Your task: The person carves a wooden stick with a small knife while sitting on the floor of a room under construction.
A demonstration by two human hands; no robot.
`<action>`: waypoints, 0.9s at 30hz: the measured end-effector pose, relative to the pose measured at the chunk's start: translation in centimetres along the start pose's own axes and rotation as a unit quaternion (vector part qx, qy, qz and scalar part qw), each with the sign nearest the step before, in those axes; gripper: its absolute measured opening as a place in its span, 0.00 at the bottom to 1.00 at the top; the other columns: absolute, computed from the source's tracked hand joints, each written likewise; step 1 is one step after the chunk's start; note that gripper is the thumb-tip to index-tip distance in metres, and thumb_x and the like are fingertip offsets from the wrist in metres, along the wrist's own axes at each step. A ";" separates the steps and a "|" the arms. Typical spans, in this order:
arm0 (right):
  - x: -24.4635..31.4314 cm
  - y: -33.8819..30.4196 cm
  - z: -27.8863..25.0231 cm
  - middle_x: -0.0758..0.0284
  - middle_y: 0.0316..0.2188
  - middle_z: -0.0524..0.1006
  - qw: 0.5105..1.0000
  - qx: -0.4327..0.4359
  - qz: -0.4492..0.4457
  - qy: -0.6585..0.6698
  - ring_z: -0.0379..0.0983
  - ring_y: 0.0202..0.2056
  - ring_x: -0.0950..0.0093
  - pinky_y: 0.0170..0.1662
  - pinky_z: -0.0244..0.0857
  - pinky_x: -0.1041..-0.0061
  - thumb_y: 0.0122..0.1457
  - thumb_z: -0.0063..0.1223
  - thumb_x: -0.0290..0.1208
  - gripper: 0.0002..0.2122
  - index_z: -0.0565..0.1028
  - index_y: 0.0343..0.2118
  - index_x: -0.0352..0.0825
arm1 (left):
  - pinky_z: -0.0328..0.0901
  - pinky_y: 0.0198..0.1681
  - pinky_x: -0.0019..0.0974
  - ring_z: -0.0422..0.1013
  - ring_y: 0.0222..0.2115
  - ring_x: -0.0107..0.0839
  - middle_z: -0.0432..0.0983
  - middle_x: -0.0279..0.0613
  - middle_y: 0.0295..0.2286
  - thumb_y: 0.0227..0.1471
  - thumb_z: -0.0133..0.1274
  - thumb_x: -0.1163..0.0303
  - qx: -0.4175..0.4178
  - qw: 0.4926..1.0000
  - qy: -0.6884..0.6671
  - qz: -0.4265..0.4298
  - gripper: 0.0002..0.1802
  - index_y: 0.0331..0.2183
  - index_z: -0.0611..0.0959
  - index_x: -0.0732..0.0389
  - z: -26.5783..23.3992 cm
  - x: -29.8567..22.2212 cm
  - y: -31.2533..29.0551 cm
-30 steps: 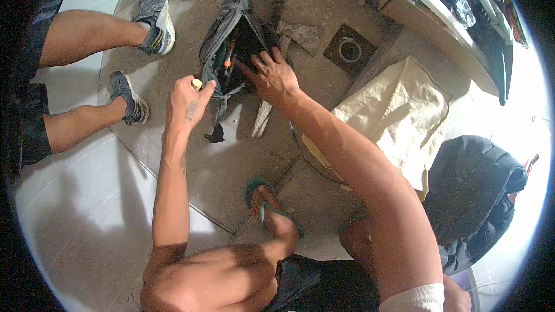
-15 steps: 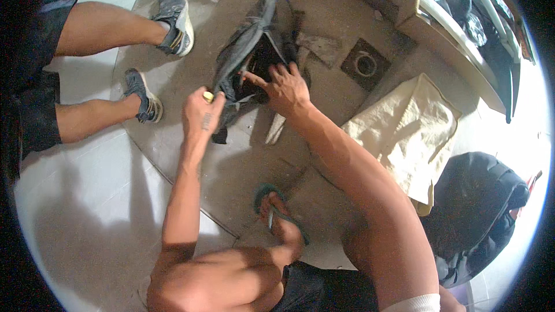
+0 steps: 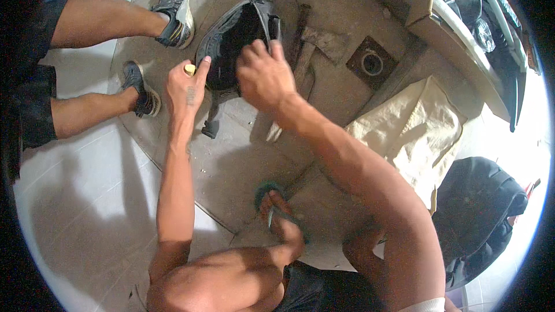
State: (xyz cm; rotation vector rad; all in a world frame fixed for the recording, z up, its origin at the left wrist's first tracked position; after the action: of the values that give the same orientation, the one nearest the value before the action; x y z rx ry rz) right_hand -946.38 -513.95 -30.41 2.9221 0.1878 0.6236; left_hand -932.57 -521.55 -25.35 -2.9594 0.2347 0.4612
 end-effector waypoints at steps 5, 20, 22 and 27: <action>-1.0 4.3 4.4 0.66 0.45 0.75 0.992 0.119 -0.024 0.016 0.68 0.51 0.67 0.55 0.58 0.64 0.55 0.48 0.33 0.11 0.79 0.38 0.38 | 0.62 0.26 0.49 0.69 0.23 0.60 0.73 0.59 0.19 0.50 0.57 0.52 -0.011 0.999 -0.012 0.042 0.25 0.19 0.76 0.66 1.5 -1.3 0.0; -6.1 -2.8 2.6 0.68 0.48 0.72 0.982 0.083 -0.132 -0.108 0.63 0.53 0.67 0.56 0.53 0.63 0.54 0.47 0.33 0.13 0.79 0.39 0.37 | 0.66 0.27 0.50 0.73 0.25 0.58 0.76 0.57 0.21 0.49 0.57 0.56 0.002 1.000 -0.023 0.017 0.19 0.22 0.80 0.64 2.3 -1.2 0.4; -5.9 -2.2 2.7 0.67 0.47 0.72 0.979 0.122 -0.121 -0.113 0.65 0.50 0.67 0.55 0.54 0.64 0.54 0.47 0.33 0.13 0.79 0.40 0.38 | 0.66 0.27 0.50 0.73 0.26 0.58 0.76 0.57 0.21 0.48 0.57 0.56 -0.008 0.999 -0.035 0.015 0.19 0.22 0.79 0.64 2.7 -0.8 0.4; -5.7 -0.9 3.0 0.66 0.48 0.72 0.979 0.158 -0.092 -0.087 0.68 0.47 0.66 0.54 0.54 0.63 0.55 0.46 0.33 0.14 0.78 0.41 0.38 | 0.64 0.26 0.50 0.72 0.24 0.58 0.75 0.55 0.20 0.48 0.58 0.57 -0.082 0.996 -0.023 0.033 0.19 0.20 0.77 0.63 1.8 -1.0 0.4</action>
State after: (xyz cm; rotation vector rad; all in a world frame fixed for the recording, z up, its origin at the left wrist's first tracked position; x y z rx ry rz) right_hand -950.38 -514.27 -35.49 3.1869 0.5772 0.3331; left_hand -934.13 -521.49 -26.72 -3.1034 0.3055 0.5820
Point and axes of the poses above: each hand's wrist, its own y-axis towards the middle knuckle, its own z-axis out of the palm, x = y × z, the point moved 5 cm from there along y, towards the middle knuckle
